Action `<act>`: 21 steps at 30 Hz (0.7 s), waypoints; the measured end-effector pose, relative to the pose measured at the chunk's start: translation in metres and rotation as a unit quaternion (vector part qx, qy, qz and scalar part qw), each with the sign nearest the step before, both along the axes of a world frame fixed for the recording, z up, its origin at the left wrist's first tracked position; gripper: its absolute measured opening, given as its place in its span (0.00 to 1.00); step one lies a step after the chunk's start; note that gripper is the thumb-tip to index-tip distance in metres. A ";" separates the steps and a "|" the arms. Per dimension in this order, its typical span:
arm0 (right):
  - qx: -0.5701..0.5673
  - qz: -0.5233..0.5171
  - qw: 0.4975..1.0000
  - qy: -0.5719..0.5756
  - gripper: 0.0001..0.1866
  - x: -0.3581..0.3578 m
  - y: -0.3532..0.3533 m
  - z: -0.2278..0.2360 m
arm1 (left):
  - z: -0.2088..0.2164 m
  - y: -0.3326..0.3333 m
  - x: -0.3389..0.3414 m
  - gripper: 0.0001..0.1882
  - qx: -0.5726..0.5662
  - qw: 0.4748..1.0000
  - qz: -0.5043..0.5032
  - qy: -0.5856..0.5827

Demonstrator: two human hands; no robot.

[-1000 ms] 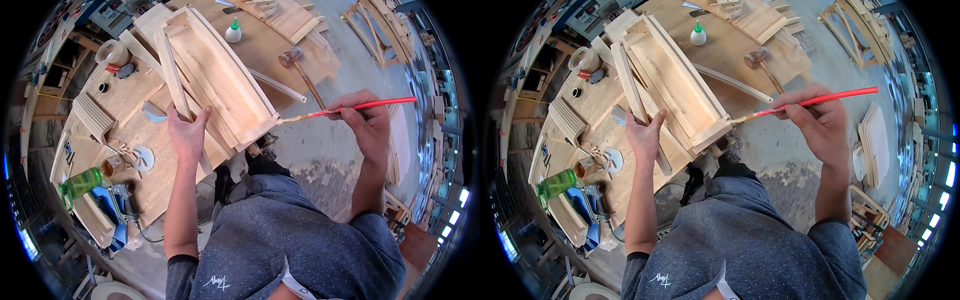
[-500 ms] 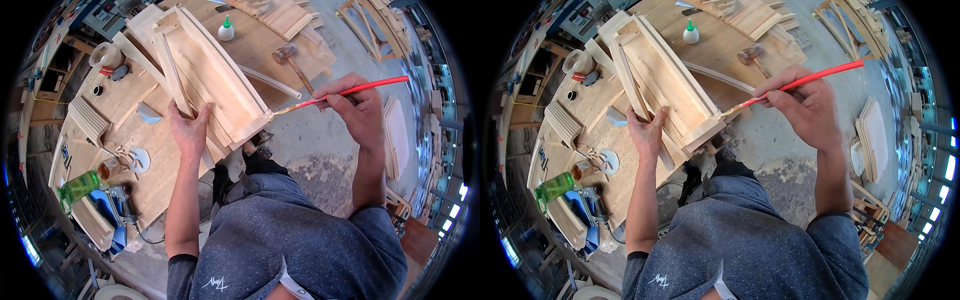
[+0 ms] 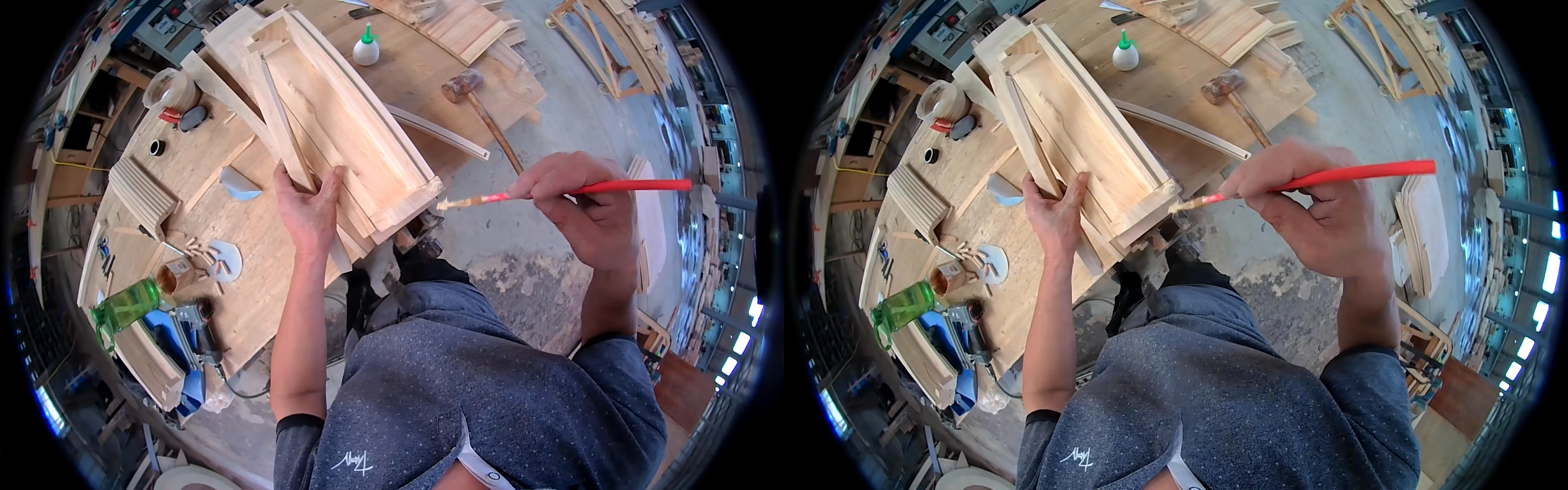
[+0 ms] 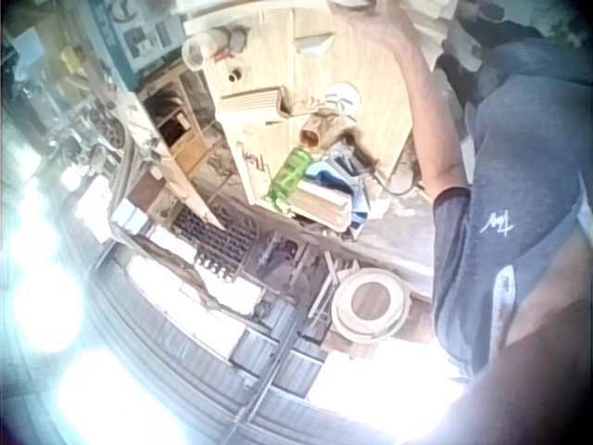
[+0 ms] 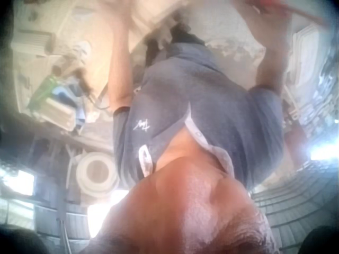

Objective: The person assembles wooden furniture components in a workshop. They apply glue to dowels and slots using a brush, insert the dowels into the wood, and use a wooden mallet to tap the pieces together. The person secures the assembly in a bench vise and continues to hammer the joints tight.

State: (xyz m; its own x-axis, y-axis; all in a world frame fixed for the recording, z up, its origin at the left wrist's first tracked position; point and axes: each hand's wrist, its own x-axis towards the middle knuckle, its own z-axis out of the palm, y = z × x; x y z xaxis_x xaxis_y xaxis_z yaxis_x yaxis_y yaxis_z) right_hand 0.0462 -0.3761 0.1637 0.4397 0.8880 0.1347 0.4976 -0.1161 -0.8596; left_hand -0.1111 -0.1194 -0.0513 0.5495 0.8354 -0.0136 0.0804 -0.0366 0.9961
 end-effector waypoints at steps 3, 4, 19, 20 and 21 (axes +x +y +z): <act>0.026 -0.002 1.000 -0.006 0.07 0.002 0.001 -0.004 | -0.003 0.001 -0.001 0.35 -0.003 1.000 -0.003 0.003; 0.019 -0.008 1.000 -0.009 0.07 0.003 0.003 -0.006 | -0.004 0.002 -0.001 0.37 -0.009 1.000 -0.003 0.004; 0.134 -0.109 0.982 0.069 0.09 0.139 0.201 -0.023 | -0.005 0.001 0.000 0.37 -0.046 0.999 0.021 0.002; 0.123 -0.104 0.984 0.071 0.09 0.153 0.225 -0.026 | -0.004 0.000 0.000 0.38 -0.052 0.998 0.025 0.025; 0.116 -0.094 0.986 0.073 0.09 0.164 0.247 -0.028 | -0.004 0.000 0.000 0.37 -0.059 0.998 0.022 0.027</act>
